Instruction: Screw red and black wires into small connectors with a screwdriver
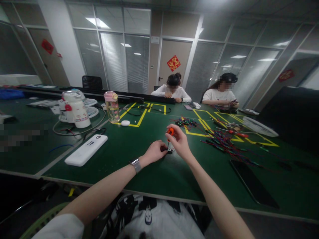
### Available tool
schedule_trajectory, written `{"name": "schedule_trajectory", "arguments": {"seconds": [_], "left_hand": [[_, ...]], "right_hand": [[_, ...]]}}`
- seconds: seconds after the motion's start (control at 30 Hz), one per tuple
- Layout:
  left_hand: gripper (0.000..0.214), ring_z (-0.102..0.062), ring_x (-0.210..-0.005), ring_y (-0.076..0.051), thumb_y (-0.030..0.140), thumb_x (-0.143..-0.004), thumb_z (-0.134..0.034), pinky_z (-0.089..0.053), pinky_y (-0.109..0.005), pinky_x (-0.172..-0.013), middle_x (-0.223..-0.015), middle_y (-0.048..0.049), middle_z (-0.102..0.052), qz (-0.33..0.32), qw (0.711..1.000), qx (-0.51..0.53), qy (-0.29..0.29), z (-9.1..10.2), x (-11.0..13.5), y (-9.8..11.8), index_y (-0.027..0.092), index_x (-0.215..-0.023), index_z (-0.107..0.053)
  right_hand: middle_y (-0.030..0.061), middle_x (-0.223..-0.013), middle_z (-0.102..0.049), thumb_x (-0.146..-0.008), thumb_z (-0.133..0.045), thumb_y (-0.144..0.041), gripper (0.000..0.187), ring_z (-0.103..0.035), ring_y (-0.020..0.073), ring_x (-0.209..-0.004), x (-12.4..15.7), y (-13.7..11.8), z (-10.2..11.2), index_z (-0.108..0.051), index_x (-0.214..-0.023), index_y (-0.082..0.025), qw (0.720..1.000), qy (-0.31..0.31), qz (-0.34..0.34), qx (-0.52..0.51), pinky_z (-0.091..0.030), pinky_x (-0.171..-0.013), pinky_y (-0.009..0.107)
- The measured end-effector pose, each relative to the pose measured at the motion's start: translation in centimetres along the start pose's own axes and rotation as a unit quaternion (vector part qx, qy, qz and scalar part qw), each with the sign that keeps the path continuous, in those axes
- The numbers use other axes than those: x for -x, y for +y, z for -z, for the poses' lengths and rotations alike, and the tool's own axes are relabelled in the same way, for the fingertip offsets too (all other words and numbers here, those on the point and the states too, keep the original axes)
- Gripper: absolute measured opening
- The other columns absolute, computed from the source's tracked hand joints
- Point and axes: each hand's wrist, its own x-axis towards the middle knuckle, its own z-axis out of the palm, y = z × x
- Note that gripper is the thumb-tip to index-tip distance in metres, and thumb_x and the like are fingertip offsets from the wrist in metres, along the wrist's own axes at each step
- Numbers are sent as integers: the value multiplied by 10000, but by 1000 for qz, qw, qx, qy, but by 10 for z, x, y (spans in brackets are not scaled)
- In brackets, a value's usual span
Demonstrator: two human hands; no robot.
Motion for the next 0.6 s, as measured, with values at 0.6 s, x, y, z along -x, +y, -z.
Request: {"name": "schedule_trajectory", "arguments": {"seconds": [0.6], "left_hand": [[129, -625, -767, -179, 212, -751, -638, -485, -280, -720, -853, -51, -652, 1, 1000, -3, -12, 3, 0, 3, 167, -846, -713]], "right_hand": [[15, -807, -575, -768, -659, -239, 358, -507, 159, -633, -1, 2, 4, -598, -1121, -250, 984, 78, 23, 161, -481, -624, 299]]}}
